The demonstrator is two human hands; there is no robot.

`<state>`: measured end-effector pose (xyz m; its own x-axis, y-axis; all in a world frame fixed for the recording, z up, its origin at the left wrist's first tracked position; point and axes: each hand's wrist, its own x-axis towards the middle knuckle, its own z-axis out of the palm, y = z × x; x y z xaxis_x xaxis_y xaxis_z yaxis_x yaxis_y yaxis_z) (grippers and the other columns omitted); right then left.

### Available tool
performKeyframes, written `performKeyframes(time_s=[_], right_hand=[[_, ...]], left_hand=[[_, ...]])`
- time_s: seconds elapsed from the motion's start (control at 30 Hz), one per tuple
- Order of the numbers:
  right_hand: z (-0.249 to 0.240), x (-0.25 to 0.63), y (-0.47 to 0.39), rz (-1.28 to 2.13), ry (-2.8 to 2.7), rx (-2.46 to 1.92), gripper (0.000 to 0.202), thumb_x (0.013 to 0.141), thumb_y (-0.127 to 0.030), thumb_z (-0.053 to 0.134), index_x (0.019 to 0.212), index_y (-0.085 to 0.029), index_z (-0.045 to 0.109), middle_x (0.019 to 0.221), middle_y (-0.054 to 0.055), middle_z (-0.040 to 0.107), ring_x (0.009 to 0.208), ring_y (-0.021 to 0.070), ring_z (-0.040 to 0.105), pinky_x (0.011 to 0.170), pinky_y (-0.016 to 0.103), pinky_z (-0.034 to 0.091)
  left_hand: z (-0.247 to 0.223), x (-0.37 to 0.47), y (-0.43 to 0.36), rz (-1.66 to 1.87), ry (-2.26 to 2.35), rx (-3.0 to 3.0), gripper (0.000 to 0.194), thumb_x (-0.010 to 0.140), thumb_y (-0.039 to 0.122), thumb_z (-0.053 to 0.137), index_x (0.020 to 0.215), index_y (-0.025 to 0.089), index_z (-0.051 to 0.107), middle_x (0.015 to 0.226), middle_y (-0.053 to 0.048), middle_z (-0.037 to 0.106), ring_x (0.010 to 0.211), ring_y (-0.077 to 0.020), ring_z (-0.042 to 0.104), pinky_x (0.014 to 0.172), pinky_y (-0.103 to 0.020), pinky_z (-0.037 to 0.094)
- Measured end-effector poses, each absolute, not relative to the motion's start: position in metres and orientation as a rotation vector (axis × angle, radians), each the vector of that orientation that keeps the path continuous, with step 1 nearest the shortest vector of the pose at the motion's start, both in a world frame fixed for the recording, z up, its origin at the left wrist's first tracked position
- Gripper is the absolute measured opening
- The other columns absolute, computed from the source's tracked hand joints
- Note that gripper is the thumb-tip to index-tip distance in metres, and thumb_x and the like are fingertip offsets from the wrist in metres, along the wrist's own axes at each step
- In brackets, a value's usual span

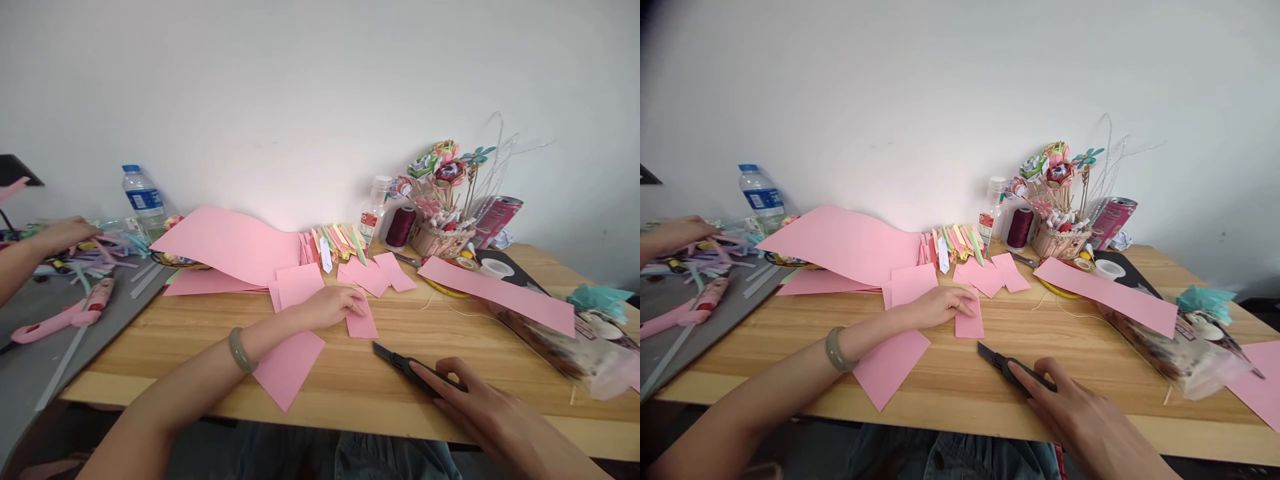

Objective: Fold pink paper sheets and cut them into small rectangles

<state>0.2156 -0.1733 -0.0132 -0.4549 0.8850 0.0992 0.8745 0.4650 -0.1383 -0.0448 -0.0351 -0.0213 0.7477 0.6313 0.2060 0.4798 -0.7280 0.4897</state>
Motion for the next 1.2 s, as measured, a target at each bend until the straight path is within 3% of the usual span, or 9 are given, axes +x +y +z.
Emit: performKeyframes(time_s=[0.1, 0.27, 0.47, 0.57, 0.63, 0.77, 0.83, 0.97, 1.2], right_hand=[[-0.012, 0.217, -0.171, 0.317, -2.648, -1.484, 0.059, 0.083, -0.01, 0.034, 0.135, -0.037, 0.035, 0.113, 0.006, 0.055, 0.075, 0.0133, 0.066, 0.062, 0.022, 0.052], [-0.018, 0.221, -0.169, 0.275, -2.628, -1.482, 0.058, 0.084, -0.011, 0.036, 0.135, -0.039, 0.034, 0.113, 0.006, 0.055, 0.073, 0.0133, 0.066, 0.058, 0.022, 0.052], [-0.022, 0.22, -0.17, 0.186, -2.625, -1.496, 0.062, 0.083, -0.008, 0.035, 0.134, -0.042, 0.033, 0.111, 0.004, 0.054, 0.066, 0.0113, 0.065, 0.056, 0.021, 0.051], [-0.021, 0.22, -0.17, 0.15, -2.619, -1.493, 0.061, 0.083, -0.009, 0.036, 0.134, -0.041, 0.034, 0.108, 0.004, 0.055, 0.062, 0.0106, 0.064, 0.052, 0.02, 0.049], [-0.023, 0.22, -0.169, 0.111, -2.633, -1.477, 0.065, 0.08, -0.006, 0.036, 0.135, -0.04, 0.033, 0.106, 0.004, 0.056, 0.059, 0.0101, 0.063, 0.05, 0.019, 0.048], [-0.025, 0.216, -0.168, -0.038, -2.675, -1.43, 0.076, 0.071, 0.001, 0.034, 0.137, -0.036, 0.03, 0.103, 0.005, 0.055, 0.05, 0.0081, 0.06, 0.043, 0.019, 0.045], [-0.024, 0.212, -0.168, -0.103, -2.67, -1.436, 0.067, 0.075, -0.003, 0.035, 0.135, -0.033, 0.034, 0.096, 0.005, 0.056, 0.048, 0.0087, 0.06, 0.039, 0.018, 0.042], [-0.023, 0.203, -0.169, -0.192, -2.647, -1.458, 0.042, 0.088, -0.026, 0.039, 0.129, -0.026, 0.044, 0.075, 0.001, 0.056, 0.043, 0.0115, 0.059, 0.035, 0.02, 0.04], [-0.027, 0.197, -0.171, -0.313, -2.646, -1.439, 0.042, 0.091, -0.029, 0.031, 0.132, -0.023, 0.04, 0.069, 0.0, 0.057, 0.04, 0.012, 0.058, 0.035, 0.021, 0.039]], left_hand=[[-0.021, -0.045, -0.035, 0.517, 0.846, 2.532, 0.037, 0.077, -0.004, 0.046, 0.093, 0.019, 0.07, 0.122, -0.003, 0.057, 0.113, -0.0116, 0.052, 0.098, -0.022, 0.038], [-0.019, -0.044, -0.036, 0.521, 0.838, 2.565, 0.036, 0.08, -0.002, 0.044, 0.091, 0.02, 0.07, 0.117, 0.0, 0.06, 0.108, -0.0104, 0.055, 0.093, -0.021, 0.04], [-0.018, -0.041, -0.035, 0.512, 0.793, 2.733, 0.027, 0.09, 0.012, 0.04, 0.096, 0.017, 0.066, 0.11, 0.0, 0.063, 0.106, -0.0104, 0.054, 0.094, -0.021, 0.039], [-0.022, -0.04, -0.038, 0.417, 0.895, 2.826, 0.03, 0.092, 0.023, 0.041, 0.116, 0.015, 0.056, 0.128, -0.005, 0.052, 0.123, -0.0157, 0.041, 0.104, -0.028, 0.029], [-0.027, -0.04, -0.042, 0.289, 0.975, 2.858, 0.044, 0.092, 0.033, 0.041, 0.13, 0.012, 0.042, 0.138, -0.01, 0.04, 0.13, -0.0204, 0.031, 0.106, -0.035, 0.023], [-0.034, -0.041, -0.051, 0.152, 1.01, 2.866, 0.059, 0.094, 0.044, 0.027, 0.138, 0.006, 0.023, 0.145, -0.016, 0.024, 0.135, -0.0213, 0.019, 0.107, -0.035, 0.018], [-0.035, -0.042, -0.053, 0.146, 1.001, 2.871, 0.061, 0.094, 0.046, 0.023, 0.139, 0.005, 0.021, 0.145, -0.016, 0.022, 0.135, -0.0216, 0.018, 0.108, -0.034, 0.016], [-0.031, -0.043, -0.055, 0.176, 0.998, 2.894, 0.063, 0.093, 0.048, 0.027, 0.137, 0.005, 0.024, 0.144, -0.016, 0.025, 0.135, -0.0235, 0.017, 0.108, -0.034, 0.014], [-0.028, -0.044, -0.055, 0.177, 0.999, 2.883, 0.062, 0.092, 0.049, 0.03, 0.137, 0.007, 0.027, 0.144, -0.015, 0.027, 0.135, -0.0217, 0.017, 0.109, -0.034, 0.015]])
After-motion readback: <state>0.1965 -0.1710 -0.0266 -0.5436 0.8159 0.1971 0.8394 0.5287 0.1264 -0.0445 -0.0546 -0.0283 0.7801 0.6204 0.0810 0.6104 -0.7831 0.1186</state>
